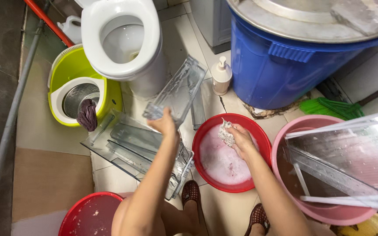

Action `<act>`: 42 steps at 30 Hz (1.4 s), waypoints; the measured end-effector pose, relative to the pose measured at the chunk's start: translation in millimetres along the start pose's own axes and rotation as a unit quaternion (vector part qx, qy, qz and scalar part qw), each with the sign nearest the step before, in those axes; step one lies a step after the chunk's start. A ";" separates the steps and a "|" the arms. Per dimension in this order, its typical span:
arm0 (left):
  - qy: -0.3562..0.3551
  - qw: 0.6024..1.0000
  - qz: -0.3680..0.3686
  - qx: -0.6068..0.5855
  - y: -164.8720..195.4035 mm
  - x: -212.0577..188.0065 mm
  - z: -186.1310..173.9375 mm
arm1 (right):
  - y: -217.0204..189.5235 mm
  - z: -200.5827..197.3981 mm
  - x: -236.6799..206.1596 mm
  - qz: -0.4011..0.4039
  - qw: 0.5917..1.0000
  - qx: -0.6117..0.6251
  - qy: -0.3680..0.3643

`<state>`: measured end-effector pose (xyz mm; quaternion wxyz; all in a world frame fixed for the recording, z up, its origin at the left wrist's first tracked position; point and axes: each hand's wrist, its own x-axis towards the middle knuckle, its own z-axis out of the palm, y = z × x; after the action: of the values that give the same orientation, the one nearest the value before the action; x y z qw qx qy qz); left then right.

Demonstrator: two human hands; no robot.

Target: The person scrubs multiple rectangular glass panels with a soapy cloth, rinses them in a pink basin, and places them aside. The person repeats this process for several panels.

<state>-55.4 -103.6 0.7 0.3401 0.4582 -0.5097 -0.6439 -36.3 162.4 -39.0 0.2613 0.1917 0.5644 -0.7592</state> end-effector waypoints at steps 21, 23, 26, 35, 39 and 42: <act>0.001 0.988 -0.119 -0.100 -157.1 24.1 126.6 | 30.6 -43.6 135.9 0.074 0.994 0.073 0.029; -0.012 0.986 -0.147 -0.078 -170.3 27.8 126.0 | 32.2 -42.7 142.0 0.074 0.992 0.095 0.028; 0.008 0.990 -0.106 -0.092 -188.0 30.7 130.3 | 36.0 -41.3 149.3 0.088 0.990 0.104 0.038; -0.030 0.974 -0.217 -0.049 -209.7 40.1 120.1 | 46.8 -43.1 150.8 0.103 0.990 0.086 0.037; -0.033 0.977 -0.208 -0.040 -222.3 44.4 109.7 | 51.1 -44.0 149.5 0.121 0.989 0.049 0.073; -0.047 0.969 -0.241 -0.020 -229.4 48.1 105.0 | 53.8 -43.9 149.8 0.110 0.989 0.073 0.059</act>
<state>-163.9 -53.9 -226.7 0.1592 0.5297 -0.3870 -0.7378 -121.8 165.2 -180.2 0.2942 0.3158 0.4972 -0.7527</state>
